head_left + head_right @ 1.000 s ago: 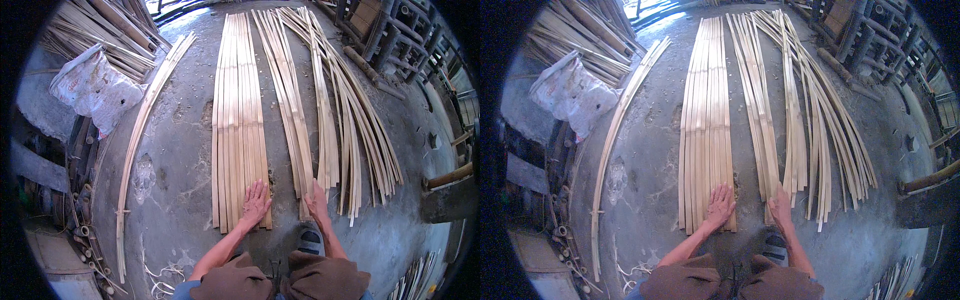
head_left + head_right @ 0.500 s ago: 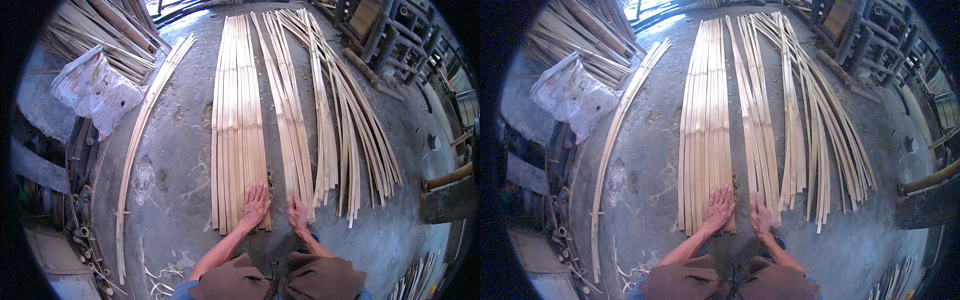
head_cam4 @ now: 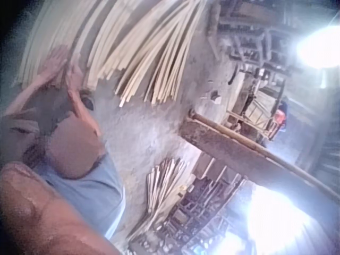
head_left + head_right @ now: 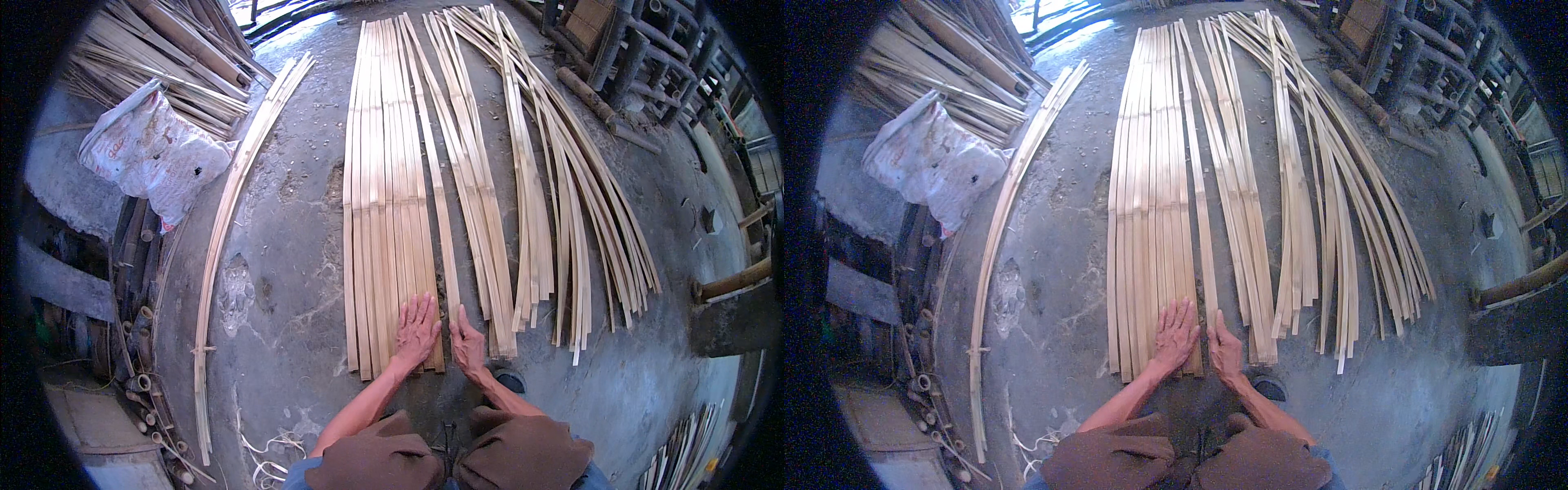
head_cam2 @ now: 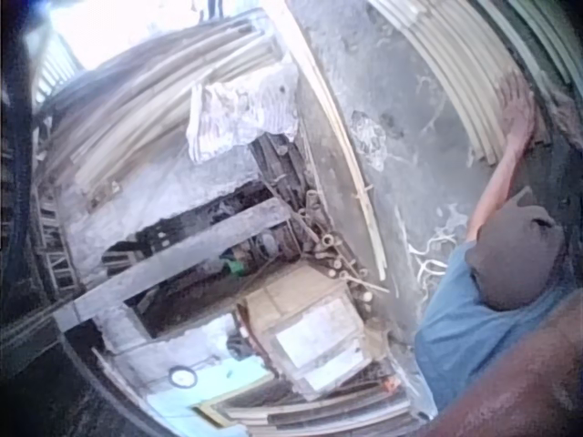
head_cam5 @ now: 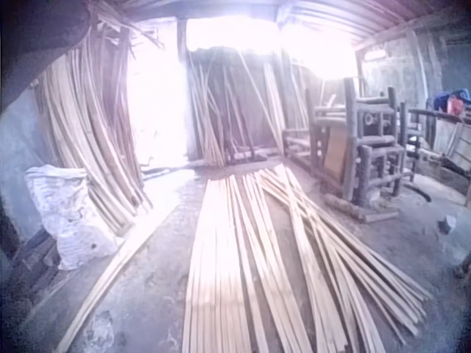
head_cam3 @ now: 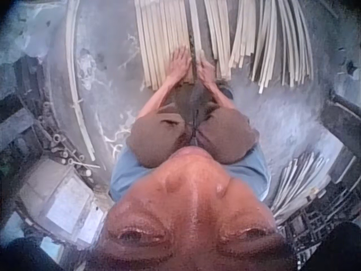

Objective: The person repeatedly picks up thin bamboo strips from a pile on the floor, aligns them side by side, and arranges them into a neat stack. The person uses both hands to adjust and straighten the strips throughout the process.

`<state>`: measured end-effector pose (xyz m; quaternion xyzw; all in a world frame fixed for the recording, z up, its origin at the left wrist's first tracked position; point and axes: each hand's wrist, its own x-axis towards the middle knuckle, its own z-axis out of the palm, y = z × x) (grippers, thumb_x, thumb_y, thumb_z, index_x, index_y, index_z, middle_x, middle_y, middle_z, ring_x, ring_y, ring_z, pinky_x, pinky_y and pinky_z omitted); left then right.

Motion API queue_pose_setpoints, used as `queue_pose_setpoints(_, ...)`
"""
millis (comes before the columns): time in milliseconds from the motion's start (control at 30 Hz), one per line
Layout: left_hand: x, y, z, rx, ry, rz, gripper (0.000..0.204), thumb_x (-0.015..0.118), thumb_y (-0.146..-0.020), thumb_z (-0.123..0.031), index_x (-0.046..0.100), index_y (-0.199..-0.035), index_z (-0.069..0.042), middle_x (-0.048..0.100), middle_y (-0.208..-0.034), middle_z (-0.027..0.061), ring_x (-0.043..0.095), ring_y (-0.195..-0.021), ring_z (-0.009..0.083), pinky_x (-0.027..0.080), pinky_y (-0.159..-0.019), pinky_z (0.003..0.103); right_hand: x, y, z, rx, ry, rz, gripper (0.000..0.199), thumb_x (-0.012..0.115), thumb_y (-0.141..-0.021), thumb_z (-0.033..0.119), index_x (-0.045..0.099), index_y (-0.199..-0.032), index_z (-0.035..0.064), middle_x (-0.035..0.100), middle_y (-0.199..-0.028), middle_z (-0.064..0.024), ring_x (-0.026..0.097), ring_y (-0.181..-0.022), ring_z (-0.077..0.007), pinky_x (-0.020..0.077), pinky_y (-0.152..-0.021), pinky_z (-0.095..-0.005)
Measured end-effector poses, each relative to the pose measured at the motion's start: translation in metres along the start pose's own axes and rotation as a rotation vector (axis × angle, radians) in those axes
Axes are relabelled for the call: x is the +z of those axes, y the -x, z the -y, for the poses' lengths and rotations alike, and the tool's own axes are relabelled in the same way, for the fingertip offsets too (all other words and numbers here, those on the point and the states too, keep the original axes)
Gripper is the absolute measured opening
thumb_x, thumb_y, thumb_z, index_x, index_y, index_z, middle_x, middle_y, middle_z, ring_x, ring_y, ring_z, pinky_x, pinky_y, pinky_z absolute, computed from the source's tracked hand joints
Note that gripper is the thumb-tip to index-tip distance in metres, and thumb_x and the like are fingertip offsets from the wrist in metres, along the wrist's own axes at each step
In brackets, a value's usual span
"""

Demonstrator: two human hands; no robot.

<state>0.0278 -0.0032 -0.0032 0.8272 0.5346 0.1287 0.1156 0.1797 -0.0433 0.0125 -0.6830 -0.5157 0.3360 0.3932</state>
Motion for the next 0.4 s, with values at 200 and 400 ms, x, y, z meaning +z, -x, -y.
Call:
queue_pose_setpoints(200, 0.0015, -0.0007, 0.0010, -0.007, 0.008, -0.004, 0.061, 0.048, -0.099, -0.035, 0.034, -0.151, -0.007, 0.028, -0.160, 0.0085, 0.019, -0.149, 0.0299, 0.011, -0.121, 0.047, 0.0056, 0.0017, -0.0052, -0.067, 0.006, 0.020, 0.052, 0.057, -0.099, 0.022, 0.041, -0.148, 0.0117, 0.047, -0.074, -0.0255, 0.049, -0.060, -0.0255, 0.0474, -0.061, -0.0352)
queue_pose_setpoints(400, 0.0031, -0.0010, -0.0003, -0.016, 0.017, -0.008, 0.061, 0.049, -0.099, -0.035, 0.036, -0.151, -0.007, 0.028, -0.160, 0.0083, 0.018, -0.149, 0.0295, 0.011, -0.122, 0.047, 0.0053, 0.0071, -0.0010, 0.048, 0.000, 0.115, 0.054, 0.059, -0.099, 0.024, 0.042, -0.147, 0.0081, 0.046, -0.079, -0.0297, 0.052, -0.064, -0.0251, 0.0501, -0.069, -0.0351)
